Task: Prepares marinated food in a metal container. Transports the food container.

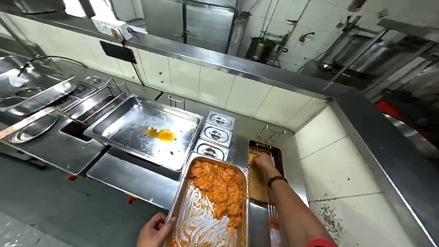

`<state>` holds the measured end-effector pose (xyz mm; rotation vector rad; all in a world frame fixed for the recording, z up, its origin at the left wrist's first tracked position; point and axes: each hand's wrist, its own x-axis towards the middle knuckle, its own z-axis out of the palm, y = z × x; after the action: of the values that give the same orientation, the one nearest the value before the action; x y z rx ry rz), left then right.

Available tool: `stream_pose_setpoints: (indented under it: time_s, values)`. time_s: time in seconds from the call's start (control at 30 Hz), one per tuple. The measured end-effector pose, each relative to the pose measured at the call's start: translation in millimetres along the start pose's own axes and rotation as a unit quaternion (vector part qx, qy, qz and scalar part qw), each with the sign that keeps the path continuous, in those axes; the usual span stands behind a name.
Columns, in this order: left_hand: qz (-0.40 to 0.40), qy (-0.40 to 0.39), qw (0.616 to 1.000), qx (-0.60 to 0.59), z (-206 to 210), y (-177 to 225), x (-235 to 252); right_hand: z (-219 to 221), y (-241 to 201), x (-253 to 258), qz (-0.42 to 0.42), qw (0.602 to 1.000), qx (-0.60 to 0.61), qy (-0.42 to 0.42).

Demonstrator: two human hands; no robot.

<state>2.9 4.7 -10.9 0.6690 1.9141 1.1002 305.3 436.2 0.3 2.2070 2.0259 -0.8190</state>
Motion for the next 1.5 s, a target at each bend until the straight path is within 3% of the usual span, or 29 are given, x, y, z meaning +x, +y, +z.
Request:
stream_pose_setpoints:
  time_s: [0.17,0.33,0.47,0.53,0.63,0.73,0.9,1.03,1.1,1.17,1.33,1.5]
  values:
    - [-0.006,0.004,1.000,-0.004,0,0,-1,5,3,7,-0.013,0.998,0.034,0.045]
    - [0.000,0.005,1.000,-0.012,3,-4,3,-22,-1,-29,-0.038,0.992,0.093,0.074]
    - [0.001,0.001,1.000,-0.015,3,-8,6,-36,-23,-109,-0.125,0.976,0.130,0.122]
    - [0.002,-0.009,1.000,-0.021,3,-6,8,-31,-42,-168,-0.169,0.977,0.108,0.072]
    - [0.009,-0.016,0.999,-0.030,4,-6,9,7,-63,-260,-0.204,0.977,-0.009,-0.069]
    - [0.016,-0.025,0.999,-0.029,4,-7,11,64,-60,-304,-0.187,0.975,-0.096,-0.069]
    - [0.018,-0.044,0.998,-0.030,6,-10,15,125,-51,-306,-0.202,0.969,-0.142,0.021]
    - [0.020,-0.048,0.998,-0.026,5,-10,16,115,-63,-318,-0.186,0.963,-0.176,-0.083]
    - [0.021,-0.049,0.998,-0.028,6,-10,16,107,-57,-320,-0.235,0.947,-0.149,-0.160]
    - [0.020,-0.051,0.998,-0.024,6,-10,17,100,-56,-320,-0.269,0.940,-0.114,-0.177]
    - [0.016,-0.066,0.998,-0.012,4,-8,19,110,-89,-293,-0.221,0.969,-0.102,0.041]
    - [0.020,-0.064,0.998,-0.002,3,-5,21,143,-101,-281,-0.226,0.957,-0.176,0.053]
